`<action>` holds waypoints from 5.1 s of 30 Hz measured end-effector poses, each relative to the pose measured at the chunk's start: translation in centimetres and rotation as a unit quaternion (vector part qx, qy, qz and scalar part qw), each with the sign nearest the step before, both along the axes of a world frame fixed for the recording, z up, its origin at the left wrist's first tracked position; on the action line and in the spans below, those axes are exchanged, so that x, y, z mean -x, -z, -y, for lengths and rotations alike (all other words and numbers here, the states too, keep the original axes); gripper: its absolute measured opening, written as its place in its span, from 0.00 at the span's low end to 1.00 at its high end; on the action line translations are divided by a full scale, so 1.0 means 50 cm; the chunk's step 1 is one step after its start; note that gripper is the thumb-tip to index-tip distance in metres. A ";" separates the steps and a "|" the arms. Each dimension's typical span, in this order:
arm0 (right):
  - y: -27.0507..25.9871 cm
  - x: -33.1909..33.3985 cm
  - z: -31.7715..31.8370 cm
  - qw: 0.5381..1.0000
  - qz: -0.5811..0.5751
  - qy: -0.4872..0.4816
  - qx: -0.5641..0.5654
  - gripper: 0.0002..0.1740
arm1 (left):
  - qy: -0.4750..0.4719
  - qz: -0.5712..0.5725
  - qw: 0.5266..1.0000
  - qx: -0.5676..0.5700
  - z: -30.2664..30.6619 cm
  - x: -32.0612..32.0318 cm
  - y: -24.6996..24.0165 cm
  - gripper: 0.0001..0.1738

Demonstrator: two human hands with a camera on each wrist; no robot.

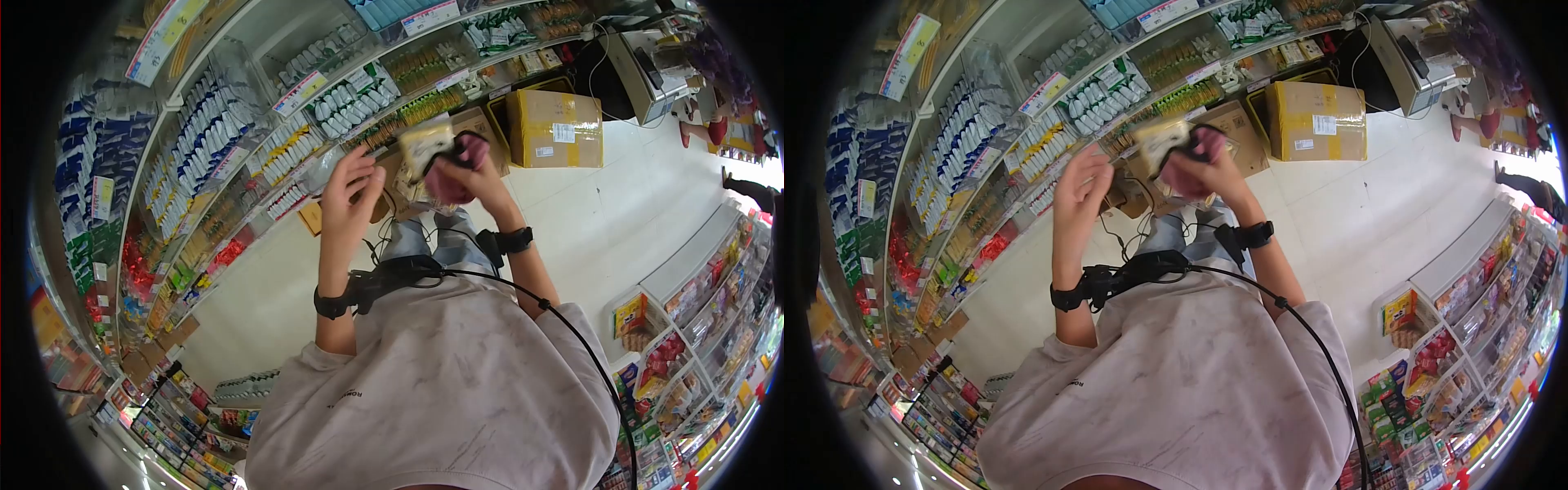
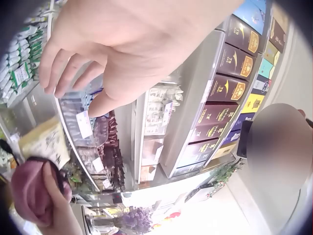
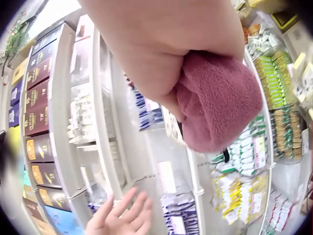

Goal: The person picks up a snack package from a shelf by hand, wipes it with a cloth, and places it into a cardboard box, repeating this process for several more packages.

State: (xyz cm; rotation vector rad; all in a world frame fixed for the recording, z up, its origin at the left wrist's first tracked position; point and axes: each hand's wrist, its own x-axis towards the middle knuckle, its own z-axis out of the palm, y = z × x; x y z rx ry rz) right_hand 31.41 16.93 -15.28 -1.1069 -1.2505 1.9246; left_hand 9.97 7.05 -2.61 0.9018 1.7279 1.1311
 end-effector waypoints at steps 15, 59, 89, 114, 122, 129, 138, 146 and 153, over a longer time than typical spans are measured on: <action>0.584 -0.179 0.010 0.910 0.160 0.293 0.245 0.12 | -0.070 0.010 0.997 0.031 0.101 0.074 -0.016 0.20; 0.445 -0.097 0.020 0.980 -0.074 0.130 0.128 0.14 | -0.070 -0.020 0.980 -0.185 0.083 0.206 -0.116 0.14; -0.013 -0.188 -0.011 0.896 -0.354 0.238 0.120 0.17 | 0.156 -0.588 0.791 0.057 -0.637 0.534 -0.398 0.32; -0.035 -0.307 0.020 0.880 -0.341 0.321 0.078 0.18 | 0.208 -0.477 0.813 0.261 -0.669 0.543 -0.481 0.44; 0.013 -0.356 0.029 0.874 -0.354 0.326 0.074 0.17 | 0.094 -0.385 0.908 0.134 -0.686 0.600 -0.455 0.37; 0.008 -0.366 0.055 0.870 -0.341 0.348 0.074 0.16 | 0.068 -0.413 0.904 0.092 -0.688 0.554 -0.456 0.40; -0.009 -0.378 0.079 0.854 -0.347 0.380 0.076 0.19 | 0.058 -0.416 0.903 0.094 -0.724 0.560 -0.430 0.55; -0.002 -0.403 0.096 0.843 -0.354 0.399 0.064 0.20 | 0.133 -0.508 0.846 0.093 -0.736 0.589 -0.437 0.50; -0.006 -0.385 0.049 0.862 -0.347 0.361 0.080 0.19 | 0.207 -0.326 0.909 0.158 -0.577 0.475 -0.566 0.47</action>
